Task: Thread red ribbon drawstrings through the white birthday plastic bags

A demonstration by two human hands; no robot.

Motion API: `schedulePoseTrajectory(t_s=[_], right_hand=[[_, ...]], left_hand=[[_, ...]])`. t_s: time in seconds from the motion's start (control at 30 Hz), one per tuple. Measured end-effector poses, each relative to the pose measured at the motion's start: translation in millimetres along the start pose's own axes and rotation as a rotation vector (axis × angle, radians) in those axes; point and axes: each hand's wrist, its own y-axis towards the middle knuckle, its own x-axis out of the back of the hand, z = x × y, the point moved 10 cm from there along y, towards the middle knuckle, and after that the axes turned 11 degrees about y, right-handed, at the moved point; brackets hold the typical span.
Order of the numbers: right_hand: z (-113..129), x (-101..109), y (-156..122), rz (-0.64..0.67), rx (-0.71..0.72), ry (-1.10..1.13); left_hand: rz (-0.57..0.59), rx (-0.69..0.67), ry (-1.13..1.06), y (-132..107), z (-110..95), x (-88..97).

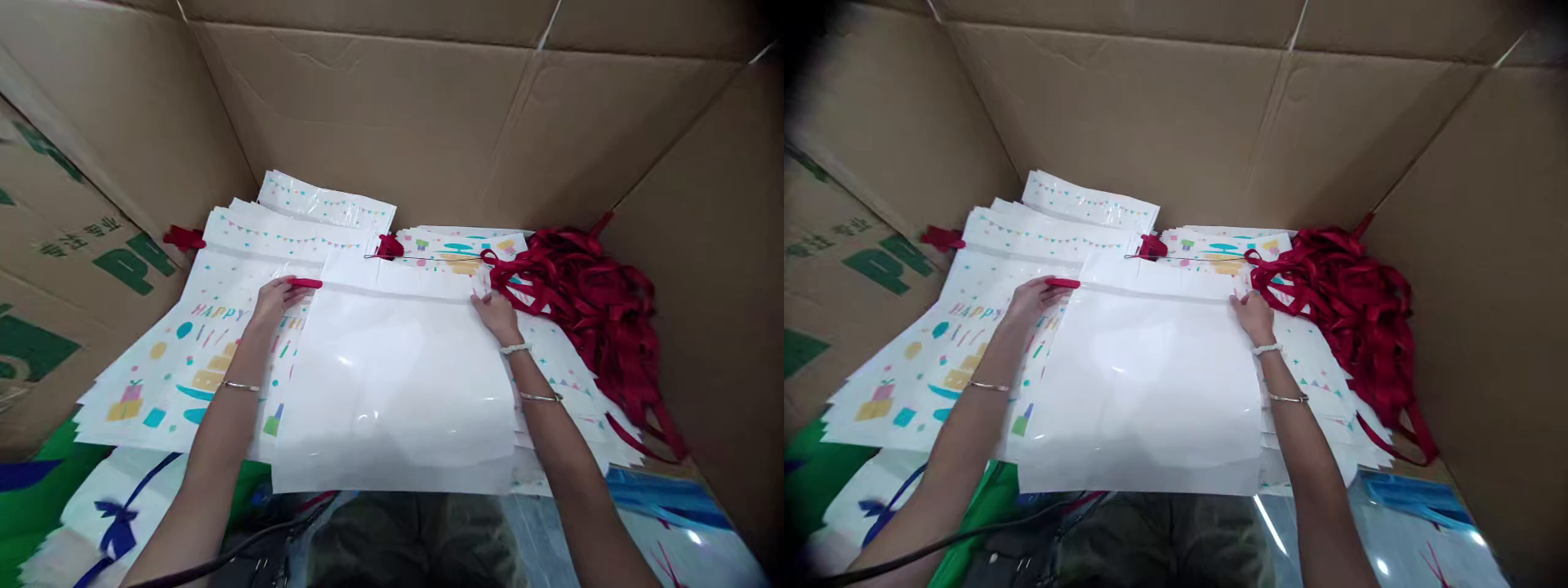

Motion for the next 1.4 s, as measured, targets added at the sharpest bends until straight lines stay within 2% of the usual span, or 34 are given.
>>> schedulePoseTrajectory(t_s=[0.17, 0.5, 0.7, 0.87, 1.0, 1.1, 1.27, 1.4], right_hand=[[-6.1, -8.9, 4.8, 0.063, -0.014, 0.015], [-10.1, -9.9, 8.2, 0.077, -0.054, 0.099], [-10.6, -10.3, 9.8, 0.071, -0.065, 0.15], [-11.8, -8.1, 10.7, 0.062, -0.055, 0.224], [-8.2, -2.7, 4.6, 0.043, -0.067, 0.112], [-5.7, -5.9, 3.1, 0.081, -0.075, 0.09], [-9.3, -12.1, 9.3, 0.098, -0.073, 0.247], [-11.4, -13.8, 11.1, 0.071, -0.082, 0.506]], left_hand=[[-0.004, 0.056, -0.049, 4.0, 3.7, 1.6], [0.016, -0.002, -0.033, 1.3, -2.7, 2.8], [0.037, -0.092, 0.036, 0.8, -6.8, 2.3], [-0.009, -0.192, 0.072, 4.4, -9.0, 6.3], [-0.044, -0.234, 0.096, 6.4, -9.6, 8.4], [-0.045, -0.242, 0.096, 6.1, -9.8, 7.5], [-0.053, -0.249, 0.094, 7.4, -8.7, 7.9], [-0.056, -0.262, 0.089, 9.9, -6.8, 9.8]])
